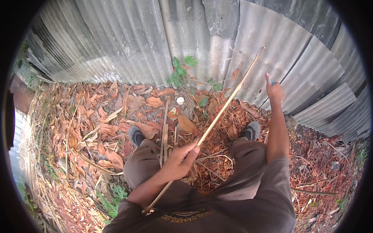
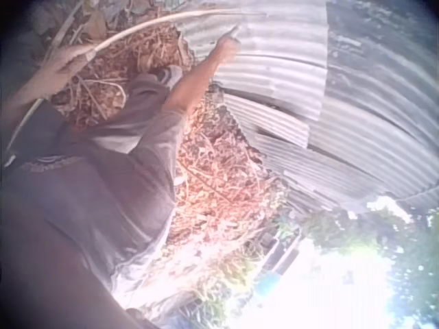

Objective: The person sits on the ground and uses a blue utility knife to shave thin strips from a long wooden stick. They hold the stick with their left hand and repeatedly scrape the blade along its length, creating wood shavings that fall onto the leaf-covered ground.

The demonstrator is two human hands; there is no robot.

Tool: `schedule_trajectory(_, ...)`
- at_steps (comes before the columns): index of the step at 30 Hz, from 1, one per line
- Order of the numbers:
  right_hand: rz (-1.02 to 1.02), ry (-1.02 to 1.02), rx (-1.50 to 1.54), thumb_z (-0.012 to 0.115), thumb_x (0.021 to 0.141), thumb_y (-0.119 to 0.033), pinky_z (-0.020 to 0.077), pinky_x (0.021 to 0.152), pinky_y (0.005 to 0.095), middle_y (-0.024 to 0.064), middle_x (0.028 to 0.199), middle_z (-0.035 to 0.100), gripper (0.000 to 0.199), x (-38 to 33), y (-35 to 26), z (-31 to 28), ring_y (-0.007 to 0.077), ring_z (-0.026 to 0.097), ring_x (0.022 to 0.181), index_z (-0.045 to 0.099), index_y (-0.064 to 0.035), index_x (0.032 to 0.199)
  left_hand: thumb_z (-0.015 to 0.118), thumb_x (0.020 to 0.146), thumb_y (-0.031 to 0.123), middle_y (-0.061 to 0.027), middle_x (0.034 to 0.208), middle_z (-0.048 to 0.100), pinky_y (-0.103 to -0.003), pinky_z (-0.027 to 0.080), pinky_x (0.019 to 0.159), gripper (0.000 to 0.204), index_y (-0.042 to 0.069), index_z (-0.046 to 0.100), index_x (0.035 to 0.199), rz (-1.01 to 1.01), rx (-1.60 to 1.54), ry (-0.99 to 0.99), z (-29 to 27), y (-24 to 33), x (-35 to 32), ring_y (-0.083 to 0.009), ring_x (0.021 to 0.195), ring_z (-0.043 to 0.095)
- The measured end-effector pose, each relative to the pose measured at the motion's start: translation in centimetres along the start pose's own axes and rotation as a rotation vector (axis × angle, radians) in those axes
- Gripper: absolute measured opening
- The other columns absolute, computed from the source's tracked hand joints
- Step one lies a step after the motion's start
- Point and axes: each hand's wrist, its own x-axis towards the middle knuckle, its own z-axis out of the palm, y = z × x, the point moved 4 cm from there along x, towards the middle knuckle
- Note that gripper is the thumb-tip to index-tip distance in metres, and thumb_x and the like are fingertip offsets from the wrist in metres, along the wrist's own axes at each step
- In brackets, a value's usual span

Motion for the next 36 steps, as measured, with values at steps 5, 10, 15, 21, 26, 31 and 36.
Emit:
schedule_trajectory(5, -0.212, 0.031, 0.020, 0.035, 0.082, -0.079, 0.0506, 0.075, 0.0441, 0.0278, 0.086, 0.067, 0.091, -1.6, -1.6, -0.8, 0.0393, 0.067, 0.088, 0.070, 0.0046, 0.080, 0.049, 0.101, 0.022, 0.0048, 0.061, 0.041, -0.023, 0.031, 0.048, 0.029, -0.003, 0.059, 0.111, -0.339, -0.121, 0.036, -1.7, -3.4, 1.9, -0.0031, 0.054, 0.037)
schedule_trajectory(10, -0.593, -0.296, 0.125, 0.046, 0.081, -0.076, 0.0486, 0.063, 0.0461, 0.0158, 0.055, 0.058, 0.080, -12.1, -10.9, -3.4, 0.0365, 0.062, 0.060, 0.067, 0.0003, 0.069, 0.049, 0.100, 0.022, 0.0048, 0.060, 0.040, -0.022, 0.031, 0.048, 0.029, -0.002, 0.059, 0.114, -0.343, -0.218, 0.180, -2.1, -4.6, 2.0, -0.0031, 0.054, 0.036)
schedule_trajectory(15, -0.937, -0.351, 0.193, 0.054, 0.081, -0.069, 0.0492, 0.059, 0.0461, 0.0158, 0.055, 0.059, 0.065, -20.9, -12.5, -2.7, 0.0373, 0.063, 0.059, 0.071, -0.0065, 0.073, 0.047, 0.101, 0.022, 0.0053, 0.066, 0.041, -0.022, 0.035, 0.053, 0.045, 0.001, 0.043, 0.140, -0.419, -0.300, 0.127, -2.4, -3.1, 3.3, -0.0034, 0.059, 0.040)
schedule_trajectory(21, -1.022, -0.287, 0.217, 0.058, 0.080, -0.067, 0.0479, 0.054, 0.0465, 0.0151, 0.051, 0.056, 0.062, -22.7, -13.9, -2.6, 0.0372, 0.060, 0.053, 0.068, -0.0068, 0.070, 0.048, 0.101, 0.022, 0.0053, 0.065, 0.040, -0.020, 0.031, 0.052, 0.045, -0.003, 0.044, 0.137, -0.308, -0.216, 0.154, -2.0, -2.4, 3.5, -0.0028, 0.059, 0.038)
schedule_trajectory(26, -1.098, -0.240, 0.209, 0.059, 0.079, -0.067, 0.0472, 0.052, 0.0476, 0.0151, 0.052, 0.057, 0.061, -23.4, -13.9, -1.7, 0.0376, 0.061, 0.054, 0.067, -0.0069, 0.068, 0.050, 0.100, 0.022, 0.0009, 0.069, 0.046, -0.022, 0.035, 0.057, 0.043, -0.002, 0.047, 0.135, -0.249, 0.004, 0.187, -2.5, -2.3, 3.0, -0.0058, 0.064, 0.043)
schedule_trajectory(31, -1.156, -0.108, 0.188, 0.058, 0.078, -0.068, 0.0478, 0.052, 0.0462, 0.0140, 0.053, 0.058, 0.063, -22.5, -14.4, 0.2, 0.0366, 0.061, 0.053, 0.067, -0.0072, 0.068, 0.052, 0.097, 0.023, -0.0210, 0.079, 0.063, -0.034, 0.048, 0.071, 0.039, -0.001, 0.054, 0.128, -0.299, 0.098, 0.179, -3.3, -1.3, 2.9, -0.0245, 0.073, 0.064)
schedule_trajectory(36, -0.886, -0.132, 0.106, 0.047, 0.076, -0.079, 0.0501, 0.055, 0.0461, 0.0130, 0.053, 0.060, 0.075, -17.8, -14.6, 1.3, 0.0338, 0.064, 0.056, 0.073, -0.0089, 0.075, 0.051, 0.098, 0.021, -0.0118, 0.072, 0.052, -0.030, 0.042, 0.063, 0.039, -0.003, 0.052, 0.129, -0.299, 0.101, 0.134, -2.9, -1.7, 2.5, -0.0171, 0.067, 0.053)
